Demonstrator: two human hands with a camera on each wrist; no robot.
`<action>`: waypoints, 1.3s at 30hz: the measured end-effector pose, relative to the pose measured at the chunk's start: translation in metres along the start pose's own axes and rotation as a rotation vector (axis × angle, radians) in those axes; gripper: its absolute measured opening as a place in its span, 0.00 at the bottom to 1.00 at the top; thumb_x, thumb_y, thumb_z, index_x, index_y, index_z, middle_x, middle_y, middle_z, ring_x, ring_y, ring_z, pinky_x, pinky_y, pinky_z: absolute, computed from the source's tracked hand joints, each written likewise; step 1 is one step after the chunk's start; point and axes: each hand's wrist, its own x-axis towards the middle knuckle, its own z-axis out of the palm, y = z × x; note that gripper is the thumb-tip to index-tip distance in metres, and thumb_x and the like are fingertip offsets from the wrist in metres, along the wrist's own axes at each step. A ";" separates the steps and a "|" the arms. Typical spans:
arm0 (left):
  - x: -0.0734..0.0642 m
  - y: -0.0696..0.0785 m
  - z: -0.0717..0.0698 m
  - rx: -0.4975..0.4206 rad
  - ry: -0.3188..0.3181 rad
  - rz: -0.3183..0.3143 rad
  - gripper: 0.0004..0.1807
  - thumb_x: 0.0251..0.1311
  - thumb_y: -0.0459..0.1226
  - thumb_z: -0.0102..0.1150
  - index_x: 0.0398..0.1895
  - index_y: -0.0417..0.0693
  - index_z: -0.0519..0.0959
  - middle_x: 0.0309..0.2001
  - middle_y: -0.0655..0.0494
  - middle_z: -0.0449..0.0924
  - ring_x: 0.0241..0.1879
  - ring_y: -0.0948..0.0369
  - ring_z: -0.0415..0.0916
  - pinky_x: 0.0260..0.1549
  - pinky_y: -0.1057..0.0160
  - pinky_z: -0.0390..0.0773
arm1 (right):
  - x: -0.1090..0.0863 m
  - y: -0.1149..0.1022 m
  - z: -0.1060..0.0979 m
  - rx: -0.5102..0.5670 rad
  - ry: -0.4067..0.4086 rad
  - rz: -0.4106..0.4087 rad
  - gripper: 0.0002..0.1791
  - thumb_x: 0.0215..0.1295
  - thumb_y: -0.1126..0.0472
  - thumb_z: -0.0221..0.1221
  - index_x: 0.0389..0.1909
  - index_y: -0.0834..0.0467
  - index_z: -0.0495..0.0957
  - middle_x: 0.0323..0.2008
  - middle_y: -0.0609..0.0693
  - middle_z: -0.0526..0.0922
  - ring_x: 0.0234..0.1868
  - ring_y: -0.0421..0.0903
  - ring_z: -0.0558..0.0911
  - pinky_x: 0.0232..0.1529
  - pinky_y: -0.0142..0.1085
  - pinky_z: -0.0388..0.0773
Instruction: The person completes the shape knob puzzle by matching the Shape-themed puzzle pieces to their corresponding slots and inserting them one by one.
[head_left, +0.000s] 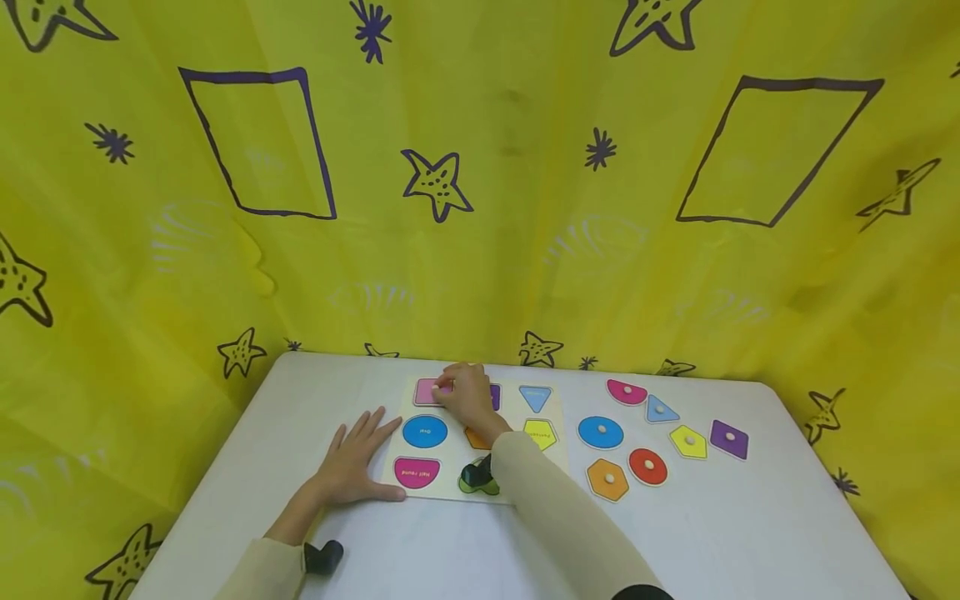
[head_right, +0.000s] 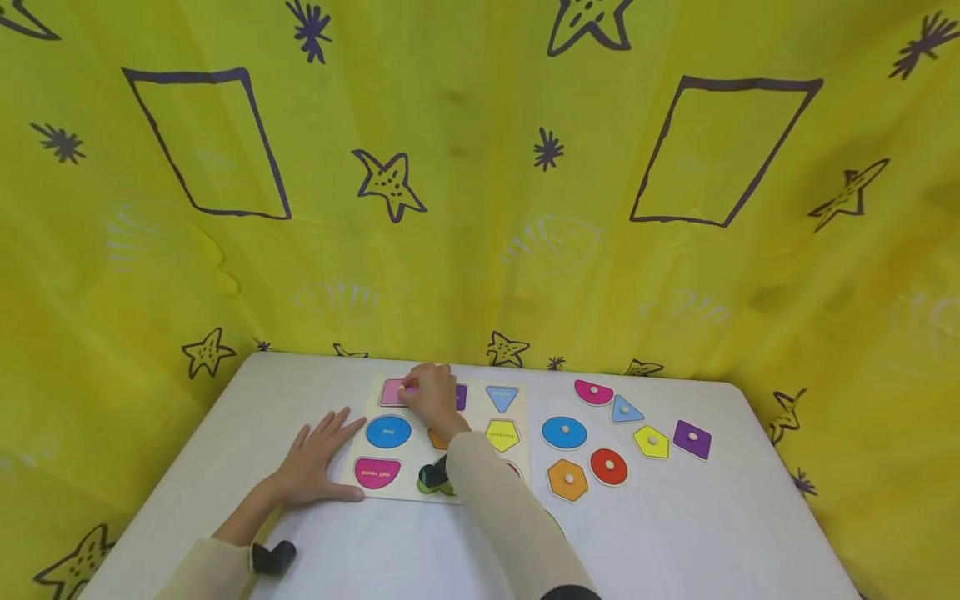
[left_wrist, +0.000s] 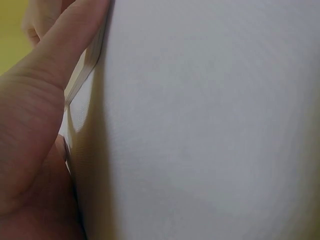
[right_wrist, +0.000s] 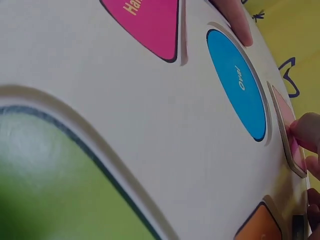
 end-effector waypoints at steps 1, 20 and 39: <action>0.000 0.000 -0.001 0.001 0.004 0.006 0.64 0.36 0.69 0.75 0.79 0.52 0.64 0.80 0.36 0.52 0.78 0.34 0.41 0.70 0.24 0.35 | 0.000 0.000 0.000 -0.001 0.004 -0.001 0.08 0.65 0.57 0.69 0.41 0.54 0.91 0.56 0.52 0.85 0.61 0.54 0.73 0.64 0.53 0.68; -0.001 0.009 -0.006 0.013 -0.006 0.003 0.64 0.37 0.67 0.76 0.78 0.50 0.64 0.79 0.36 0.52 0.78 0.34 0.42 0.70 0.24 0.37 | -0.003 0.005 0.002 -0.069 0.015 -0.022 0.08 0.65 0.55 0.69 0.41 0.52 0.91 0.57 0.51 0.84 0.60 0.53 0.72 0.62 0.50 0.68; 0.002 -0.008 0.010 0.014 0.040 0.002 0.66 0.33 0.68 0.77 0.79 0.54 0.63 0.80 0.40 0.52 0.79 0.37 0.42 0.71 0.25 0.37 | -0.009 0.016 -0.058 -0.199 -0.143 -0.219 0.20 0.68 0.49 0.68 0.57 0.52 0.84 0.60 0.51 0.83 0.62 0.54 0.75 0.67 0.52 0.68</action>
